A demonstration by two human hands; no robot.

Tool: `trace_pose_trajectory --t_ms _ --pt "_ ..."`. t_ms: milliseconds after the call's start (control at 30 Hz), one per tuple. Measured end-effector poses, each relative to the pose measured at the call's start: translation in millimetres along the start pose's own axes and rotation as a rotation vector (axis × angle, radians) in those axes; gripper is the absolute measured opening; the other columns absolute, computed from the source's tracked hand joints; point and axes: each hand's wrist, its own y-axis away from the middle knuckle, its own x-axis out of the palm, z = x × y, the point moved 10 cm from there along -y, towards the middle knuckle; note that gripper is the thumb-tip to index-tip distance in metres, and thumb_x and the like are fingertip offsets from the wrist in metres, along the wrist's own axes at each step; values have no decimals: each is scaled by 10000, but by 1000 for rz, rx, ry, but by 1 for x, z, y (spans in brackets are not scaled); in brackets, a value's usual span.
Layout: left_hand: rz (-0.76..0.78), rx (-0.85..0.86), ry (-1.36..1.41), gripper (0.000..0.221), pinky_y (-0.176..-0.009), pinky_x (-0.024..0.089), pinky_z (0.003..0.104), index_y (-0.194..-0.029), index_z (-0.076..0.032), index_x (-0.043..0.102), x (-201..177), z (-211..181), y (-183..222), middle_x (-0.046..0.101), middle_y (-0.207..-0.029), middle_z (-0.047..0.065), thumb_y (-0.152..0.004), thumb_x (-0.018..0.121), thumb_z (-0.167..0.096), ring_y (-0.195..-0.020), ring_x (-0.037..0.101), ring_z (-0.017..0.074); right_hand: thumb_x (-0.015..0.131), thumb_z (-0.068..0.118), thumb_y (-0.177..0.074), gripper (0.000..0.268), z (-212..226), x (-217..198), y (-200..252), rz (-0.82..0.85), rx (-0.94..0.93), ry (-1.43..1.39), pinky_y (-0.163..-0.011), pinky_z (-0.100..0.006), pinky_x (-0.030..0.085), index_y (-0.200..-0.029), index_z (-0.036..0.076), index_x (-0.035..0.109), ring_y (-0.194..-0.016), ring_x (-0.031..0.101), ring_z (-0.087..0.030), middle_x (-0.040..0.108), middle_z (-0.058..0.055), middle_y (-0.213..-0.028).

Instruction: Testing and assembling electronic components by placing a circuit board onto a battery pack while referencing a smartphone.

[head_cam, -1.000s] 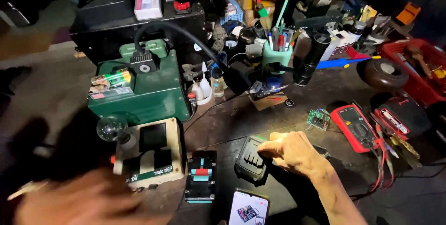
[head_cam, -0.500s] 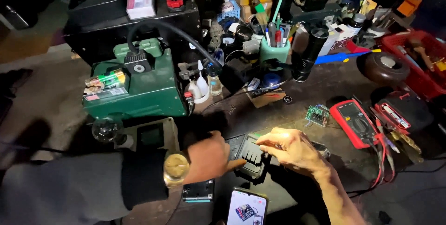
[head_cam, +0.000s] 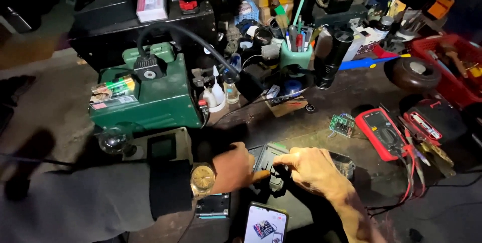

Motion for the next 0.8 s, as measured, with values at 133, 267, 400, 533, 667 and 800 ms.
trace_pose_trajectory --t_ms 133,267,400,533,667,800 --pt "-109 40 -79 744 -544 484 485 -910 -9 705 -23 -2 1 643 -708 166 -1012 486 -712 -461 578 327 517 228 -764 513 6 -6 1 -4 -8 1 -717 -401 453 -1099 557 725 -797 673 -267 687 72 -852" --pt "-111 532 -443 381 -542 520 481 -1394 -157 613 -48 -30 20 679 -759 75 -1092 456 -327 -514 632 285 521 379 -841 337 11 -12 5 23 16 -8 -707 -406 443 -1038 543 739 -780 666 -266 656 42 -804" --pt "-245 465 -326 471 -513 482 510 -1067 -71 734 -48 -25 19 648 -675 114 -1117 451 -444 -429 538 314 474 480 -888 344 13 -16 10 49 31 -37 -751 -404 445 -1073 550 756 -811 666 -271 646 13 -798" --pt "-94 329 -242 439 -518 512 473 -1180 -149 605 -33 -14 10 631 -672 152 -1081 420 -534 -463 599 336 507 280 -814 459 10 -14 7 62 40 -12 -781 -396 451 -1086 563 744 -852 671 -262 667 32 -837" --pt "47 546 -410 542 -537 479 499 -1605 -365 366 -39 -24 21 630 -751 87 -1077 440 -268 -515 595 323 506 96 -693 667 13 -15 4 134 43 33 -793 -379 451 -1126 549 735 -885 672 -245 684 44 -907" --pt "-16 503 -386 494 -601 490 519 -1564 -407 424 -30 -32 22 671 -799 83 -1081 450 -309 -538 597 339 529 100 -635 681 9 -11 2 134 50 41 -792 -398 438 -1114 538 735 -887 663 -256 669 40 -901"
